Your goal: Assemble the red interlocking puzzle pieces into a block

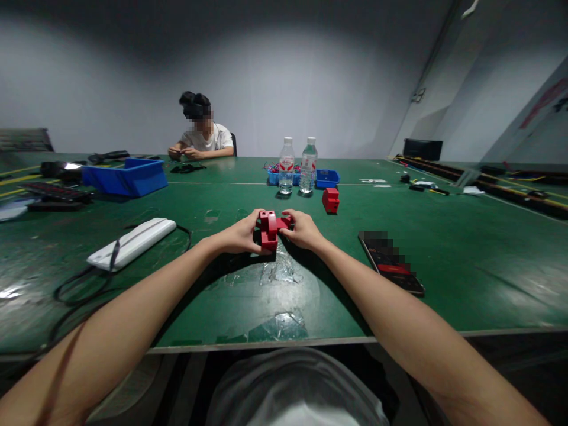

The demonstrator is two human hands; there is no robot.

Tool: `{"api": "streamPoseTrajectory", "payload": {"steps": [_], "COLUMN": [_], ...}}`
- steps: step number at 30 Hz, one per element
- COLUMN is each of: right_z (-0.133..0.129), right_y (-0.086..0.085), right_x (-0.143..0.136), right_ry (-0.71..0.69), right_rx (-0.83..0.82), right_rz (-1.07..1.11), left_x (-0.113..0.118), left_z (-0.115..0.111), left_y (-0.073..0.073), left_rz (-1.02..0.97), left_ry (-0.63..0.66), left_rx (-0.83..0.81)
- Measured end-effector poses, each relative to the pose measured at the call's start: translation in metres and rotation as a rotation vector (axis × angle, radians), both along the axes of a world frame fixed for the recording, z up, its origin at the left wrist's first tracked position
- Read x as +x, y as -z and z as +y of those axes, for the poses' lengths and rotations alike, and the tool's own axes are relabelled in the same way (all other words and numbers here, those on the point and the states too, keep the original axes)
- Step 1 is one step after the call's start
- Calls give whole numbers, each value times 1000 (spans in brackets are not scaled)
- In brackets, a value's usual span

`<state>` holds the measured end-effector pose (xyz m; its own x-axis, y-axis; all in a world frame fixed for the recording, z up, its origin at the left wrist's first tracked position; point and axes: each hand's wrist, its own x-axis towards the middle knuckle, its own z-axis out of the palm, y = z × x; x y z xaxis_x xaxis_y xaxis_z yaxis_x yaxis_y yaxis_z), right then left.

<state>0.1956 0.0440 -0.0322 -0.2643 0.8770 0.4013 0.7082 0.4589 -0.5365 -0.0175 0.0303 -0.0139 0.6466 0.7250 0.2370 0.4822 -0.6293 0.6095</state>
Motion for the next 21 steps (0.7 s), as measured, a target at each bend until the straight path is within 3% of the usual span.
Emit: {"api": "streamPoseTrajectory", "payload": {"steps": [4, 7, 9, 21], "right_z": [4, 3, 1, -12], "right_y": [-7, -15, -18, -28], "right_x": [-2, -3, -5, -9], "right_ry": [92, 9, -51, -125], "right_rx": [-146, -347, -427, -559], "right_rz": [482, 905, 1056, 1151], "left_x": [1, 1, 2, 1], "left_z": [-1, -2, -3, -1], "left_y": [-2, -3, -3, -1], "left_rz": [13, 19, 20, -14], "left_ry": [-5, -3, -2, 12], "left_rx": [-8, -13, -10, -13]}}
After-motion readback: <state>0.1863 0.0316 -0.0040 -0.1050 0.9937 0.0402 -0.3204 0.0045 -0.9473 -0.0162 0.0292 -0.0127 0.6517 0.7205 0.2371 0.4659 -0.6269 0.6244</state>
